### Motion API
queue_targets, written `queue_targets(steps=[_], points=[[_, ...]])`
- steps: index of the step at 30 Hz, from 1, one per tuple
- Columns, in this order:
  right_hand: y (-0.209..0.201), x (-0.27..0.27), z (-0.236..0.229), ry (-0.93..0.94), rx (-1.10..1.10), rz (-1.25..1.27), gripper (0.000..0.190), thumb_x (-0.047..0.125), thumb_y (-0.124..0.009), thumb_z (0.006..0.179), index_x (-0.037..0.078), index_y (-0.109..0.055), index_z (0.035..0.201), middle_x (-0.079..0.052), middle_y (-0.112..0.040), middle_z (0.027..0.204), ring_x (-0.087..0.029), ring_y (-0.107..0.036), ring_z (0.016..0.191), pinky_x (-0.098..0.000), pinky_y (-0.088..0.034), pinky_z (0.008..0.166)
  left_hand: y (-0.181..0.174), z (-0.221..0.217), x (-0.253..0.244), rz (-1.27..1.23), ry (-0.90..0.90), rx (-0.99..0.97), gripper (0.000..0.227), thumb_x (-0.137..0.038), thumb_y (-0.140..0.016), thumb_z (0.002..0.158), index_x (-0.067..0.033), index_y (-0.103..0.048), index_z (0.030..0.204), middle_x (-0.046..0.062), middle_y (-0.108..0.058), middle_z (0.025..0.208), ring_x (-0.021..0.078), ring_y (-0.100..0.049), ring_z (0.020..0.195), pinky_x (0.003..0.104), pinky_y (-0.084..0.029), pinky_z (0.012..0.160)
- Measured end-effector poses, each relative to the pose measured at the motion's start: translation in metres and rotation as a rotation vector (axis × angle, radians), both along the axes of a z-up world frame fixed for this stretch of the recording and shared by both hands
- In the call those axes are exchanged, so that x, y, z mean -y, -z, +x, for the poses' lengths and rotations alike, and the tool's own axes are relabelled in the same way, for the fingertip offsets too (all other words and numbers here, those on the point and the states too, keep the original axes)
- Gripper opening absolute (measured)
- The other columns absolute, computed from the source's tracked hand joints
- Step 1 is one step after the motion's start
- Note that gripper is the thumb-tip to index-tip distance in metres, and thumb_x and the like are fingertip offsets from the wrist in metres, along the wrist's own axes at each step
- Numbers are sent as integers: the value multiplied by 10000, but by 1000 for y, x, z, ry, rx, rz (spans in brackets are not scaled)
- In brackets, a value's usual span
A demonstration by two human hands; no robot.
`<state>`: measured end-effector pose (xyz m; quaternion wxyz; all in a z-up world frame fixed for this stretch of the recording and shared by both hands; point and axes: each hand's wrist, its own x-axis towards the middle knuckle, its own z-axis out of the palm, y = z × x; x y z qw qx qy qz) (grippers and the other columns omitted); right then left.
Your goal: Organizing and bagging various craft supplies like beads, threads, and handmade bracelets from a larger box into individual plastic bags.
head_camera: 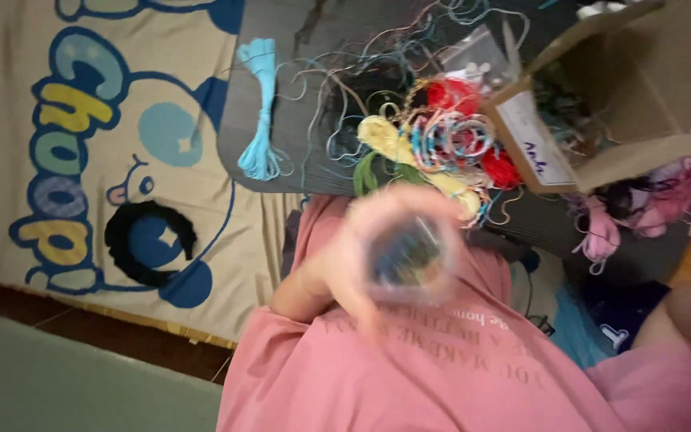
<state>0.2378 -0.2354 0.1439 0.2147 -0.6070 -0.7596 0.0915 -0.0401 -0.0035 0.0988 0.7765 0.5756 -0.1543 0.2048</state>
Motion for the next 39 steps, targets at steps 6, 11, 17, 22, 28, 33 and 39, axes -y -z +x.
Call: queue_targets(steps=[6,11,17,22,28,33,39], points=[[-26,-46,-12,170,-96,-8,360,192,-584,932,20,-621,1246,-189,-631,1401,-486,-529,1466,-588,-405,1266,14,20,-27,-341,397,-22,1122,-635,-815,683,-63,-390,1550,103,-591,1426,216,-655,1268,394,-569,1153],[-70,-102,-52,-154,134,41,473,470,-593,882,170,-661,1242,-7,-658,1330,-400,-514,1309,-465,-466,1059,9,30,-26,-460,422,-146,892,-715,-615,920,-77,-463,1525,89,-601,1430,249,-700,1209,440,-531,1175],[-49,-137,-65,-334,86,-225,536,607,-656,856,109,-682,1051,-178,-649,1150,-443,-447,1414,-596,-425,1010,42,41,-22,-283,450,-149,829,-618,-584,1012,-14,-367,1537,119,-405,1603,243,-393,1545,461,-307,1376],[-46,-161,-57,-522,104,-747,651,639,-598,964,143,-613,543,-58,-737,584,-198,-373,1571,-400,-364,1181,68,48,-11,-288,343,-270,669,-584,-425,1082,-27,-499,1445,98,-546,1468,199,-509,1395,388,-368,1270],[-53,-158,-54,-653,-236,-325,294,409,-634,908,156,-740,1013,-17,-773,965,-465,-492,1316,-577,-449,1026,77,48,-1,-444,419,-268,494,-418,-438,1137,-38,-519,1444,93,-572,1455,199,-533,1371,425,-377,1269],[-37,-162,-62,-818,-320,-552,328,432,-625,943,158,-804,948,-7,-795,1053,-388,-532,1188,-642,-234,1134,66,52,10,-384,426,-500,471,-344,-432,1093,5,-542,1389,148,-558,1435,177,-483,1372,349,-353,1250],[-17,-140,-61,-752,-77,-425,467,530,-646,915,308,-719,1319,-251,-459,1423,-503,-245,1439,-640,-234,1088,55,56,19,-343,449,-580,573,-408,-467,1012,54,-566,1336,201,-581,1404,210,-512,1325,357,-380,1210]])
